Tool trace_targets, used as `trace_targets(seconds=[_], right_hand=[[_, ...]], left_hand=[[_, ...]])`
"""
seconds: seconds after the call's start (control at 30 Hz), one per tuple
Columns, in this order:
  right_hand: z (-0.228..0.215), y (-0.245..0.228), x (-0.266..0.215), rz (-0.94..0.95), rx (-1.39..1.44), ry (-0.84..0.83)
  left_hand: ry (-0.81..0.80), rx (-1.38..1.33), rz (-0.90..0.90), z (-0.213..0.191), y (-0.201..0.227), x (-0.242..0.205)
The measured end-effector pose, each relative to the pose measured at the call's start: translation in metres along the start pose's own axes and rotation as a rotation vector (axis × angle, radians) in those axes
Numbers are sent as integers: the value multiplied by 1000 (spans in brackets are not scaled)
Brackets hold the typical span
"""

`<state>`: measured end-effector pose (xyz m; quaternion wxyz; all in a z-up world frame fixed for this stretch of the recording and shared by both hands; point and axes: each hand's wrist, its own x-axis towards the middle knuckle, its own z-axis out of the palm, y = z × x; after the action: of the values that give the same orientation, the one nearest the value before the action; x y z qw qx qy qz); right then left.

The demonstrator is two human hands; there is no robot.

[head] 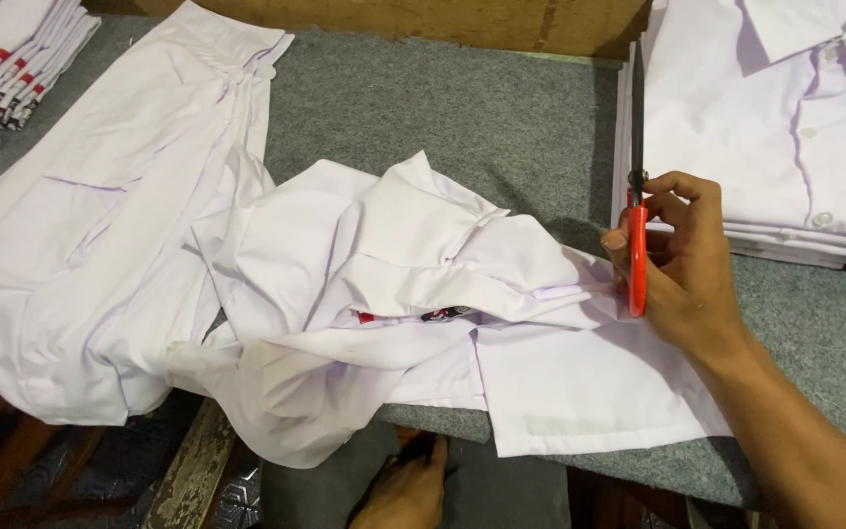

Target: Trimming loose threads from white shirts using scissors in a sewing factory finishing area.

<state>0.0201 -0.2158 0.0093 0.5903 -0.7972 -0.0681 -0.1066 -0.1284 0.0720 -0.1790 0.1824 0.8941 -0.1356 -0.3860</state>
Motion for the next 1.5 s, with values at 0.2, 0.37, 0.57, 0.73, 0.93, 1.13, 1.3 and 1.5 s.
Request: trace_targets(seconds=[0.2, 0.37, 0.57, 0.73, 0.93, 1.13, 1.3, 1.5], right_hand=[[0, 8, 0, -15, 73, 33], [1, 7, 2, 14, 125, 62], [2, 6, 3, 37, 108, 76], [2, 5, 2, 61, 100, 74], [2, 4, 2, 50, 106, 61], [0, 5, 2, 38, 96, 69], [-1, 10, 1, 30, 44, 50], [3, 9, 0, 1, 36, 65]], left_hand=[[-259, -65, -54, -46, 20, -35], [-438, -233, -47, -103, 39, -82], [562, -310, 724, -125, 20, -151], [1079, 4, 647, -180, 24, -169], [886, 152, 429, -219, 21, -116], [796, 177, 314, -212, 8, -86], [672, 91, 286, -211, 6, -85], [621, -169, 394, -205, -7, -90]])
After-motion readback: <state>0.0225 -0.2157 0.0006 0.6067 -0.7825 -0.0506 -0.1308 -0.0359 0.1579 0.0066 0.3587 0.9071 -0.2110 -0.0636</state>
